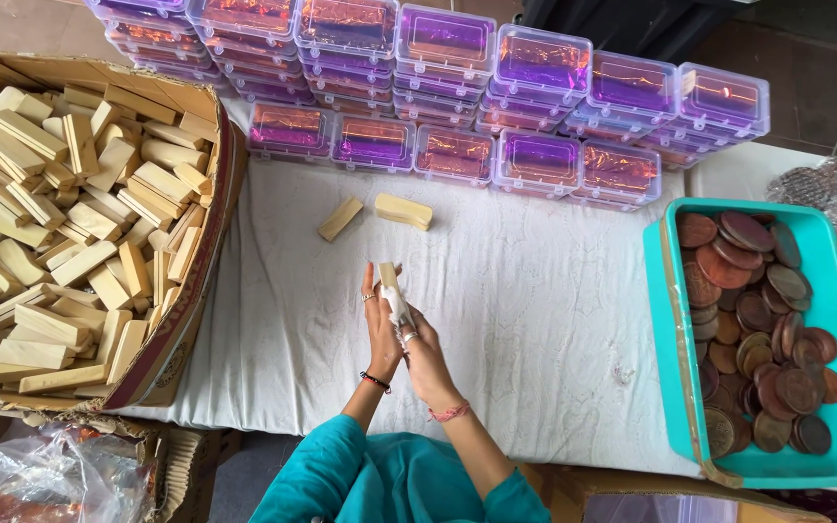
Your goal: The recorder is cleaning wooden blocks with a cloth and then wrapping items in foil and placing them into clear plastic containers.
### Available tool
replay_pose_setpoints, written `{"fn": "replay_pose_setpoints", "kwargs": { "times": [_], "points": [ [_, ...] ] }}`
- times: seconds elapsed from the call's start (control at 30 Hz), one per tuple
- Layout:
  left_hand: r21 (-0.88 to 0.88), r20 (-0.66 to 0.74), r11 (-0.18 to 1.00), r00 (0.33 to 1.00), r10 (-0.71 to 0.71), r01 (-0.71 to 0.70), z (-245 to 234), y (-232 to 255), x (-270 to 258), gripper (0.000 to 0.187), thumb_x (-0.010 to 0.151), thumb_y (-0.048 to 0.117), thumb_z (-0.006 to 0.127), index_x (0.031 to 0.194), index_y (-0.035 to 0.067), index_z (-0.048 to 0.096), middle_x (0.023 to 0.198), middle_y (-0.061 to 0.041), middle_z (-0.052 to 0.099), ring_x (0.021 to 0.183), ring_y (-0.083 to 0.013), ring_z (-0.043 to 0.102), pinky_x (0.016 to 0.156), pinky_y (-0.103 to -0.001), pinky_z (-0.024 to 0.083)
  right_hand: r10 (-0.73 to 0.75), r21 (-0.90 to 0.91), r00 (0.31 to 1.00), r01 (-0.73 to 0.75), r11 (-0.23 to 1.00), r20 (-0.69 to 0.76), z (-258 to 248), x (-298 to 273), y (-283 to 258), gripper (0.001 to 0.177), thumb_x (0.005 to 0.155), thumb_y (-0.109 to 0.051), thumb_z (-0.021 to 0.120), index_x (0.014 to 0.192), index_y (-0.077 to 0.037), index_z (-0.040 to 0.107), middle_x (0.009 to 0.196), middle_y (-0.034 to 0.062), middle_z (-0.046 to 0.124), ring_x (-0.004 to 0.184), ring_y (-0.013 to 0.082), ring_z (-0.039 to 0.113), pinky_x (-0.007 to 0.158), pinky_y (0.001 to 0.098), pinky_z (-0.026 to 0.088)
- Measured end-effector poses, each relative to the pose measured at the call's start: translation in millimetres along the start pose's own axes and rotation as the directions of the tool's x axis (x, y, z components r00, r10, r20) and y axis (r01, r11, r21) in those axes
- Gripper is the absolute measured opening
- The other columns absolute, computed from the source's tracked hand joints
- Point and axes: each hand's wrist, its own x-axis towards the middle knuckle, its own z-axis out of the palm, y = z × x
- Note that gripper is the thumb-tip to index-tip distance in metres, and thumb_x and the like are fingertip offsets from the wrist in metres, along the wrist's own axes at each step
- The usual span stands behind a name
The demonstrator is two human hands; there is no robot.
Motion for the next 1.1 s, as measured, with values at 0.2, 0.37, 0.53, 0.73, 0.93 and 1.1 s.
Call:
{"fn": "replay_pose_setpoints", "kwargs": {
  "times": [0.2, 0.37, 0.53, 0.73, 0.93, 1.1],
  "points": [
    [0.063, 0.014, 0.997, 0.999, -0.034, 0.033, 0, 14, 1, 0.092, 0.094, 0.007, 0.062, 0.162, 0.014, 0.001, 0.141, -0.02, 0.053, 0.119, -0.025, 0.063, 0.099, -0.037, 0.057, 0.149, 0.359, 0.989, -0.134, 0.924, -0.015, -102, 50, 96, 0.016, 0.098, 0.0, 0.055, 0.112, -0.001, 0.064, 0.101, 0.0052, 0.069, 0.089, 0.0157, 0.069, 0.081, 0.0337, 0.058],
    [0.187, 0.109, 0.971, 0.986, 0.128, -0.147, -7, -4, 1, 0.075, 0.092, 0.002, 0.072, 0.153, 0.006, 0.029, 0.144, -0.022, 0.053, 0.118, -0.0269, 0.065, 0.096, -0.037, 0.055, 0.085, 0.304, 0.983, -0.033, 0.952, -0.16, -84, 32, 51, 0.022, 0.096, 0.0, 0.058, 0.116, 0.0, 0.067, 0.104, 0.0071, 0.072, 0.089, 0.0144, 0.07, 0.078, 0.0304, 0.058],
    [0.373, -0.037, 0.875, 0.948, -0.317, 0.307, -23, 20, 5, 0.055, 0.094, 0.01, 0.071, 0.146, 0.009, 0.052, 0.105, -0.017, 0.075, 0.09, -0.029, 0.074, 0.082, -0.04, 0.061, -0.276, 0.118, 0.905, 0.328, 0.937, -0.322, -61, 23, -11, 0.026, 0.097, -0.006, 0.057, 0.122, 0.0, 0.064, 0.106, 0.0042, 0.072, 0.093, 0.0102, 0.07, 0.082, 0.0251, 0.059],
    [0.426, 0.363, 0.903, 0.924, -0.122, -0.048, -52, -24, 14, 0.06, 0.089, 0.007, 0.074, 0.142, 0.002, 0.046, 0.112, -0.015, 0.075, 0.095, -0.0246, 0.074, 0.08, -0.039, 0.061, -0.261, -0.403, 0.953, 0.181, 0.897, -0.153, -87, 20, 23, 0.031, 0.094, -0.007, 0.063, 0.122, 0.003, 0.07, 0.089, 0.004, 0.072, 0.07, 0.0078, 0.063, 0.059, 0.0238, 0.051],
    [-0.043, 0.004, 0.772, 0.773, -0.634, 0.634, -98, -50, 102, 0.05, 0.107, 0.036, 0.042, 0.142, 0.002, 0.05, 0.099, -0.019, 0.072, 0.068, -0.019, 0.068, 0.051, -0.029, 0.057, -0.057, -0.574, 0.981, -0.061, 0.817, -0.185, -133, 24, 33, 0.033, 0.094, -0.007, 0.065, 0.125, 0.002, 0.072, 0.077, 0.0029, 0.065, 0.056, 0.0065, 0.046, 0.049, 0.0226, 0.038],
    [0.296, -0.142, 0.934, 0.976, -0.165, 0.201, -99, -52, 181, 0.048, 0.1, 0.02, 0.064, 0.143, 0.001, 0.053, 0.122, -0.015, 0.068, 0.095, -0.02, 0.071, 0.075, -0.032, 0.059, -0.047, -0.241, 0.983, 0.003, 0.971, -0.177, -158, 36, 50, 0.03, 0.097, -0.005, 0.065, 0.124, 0.008, 0.069, 0.088, -0.0033, 0.072, 0.068, -0.0006, 0.058, 0.06, 0.0185, 0.047]
  ]
}}
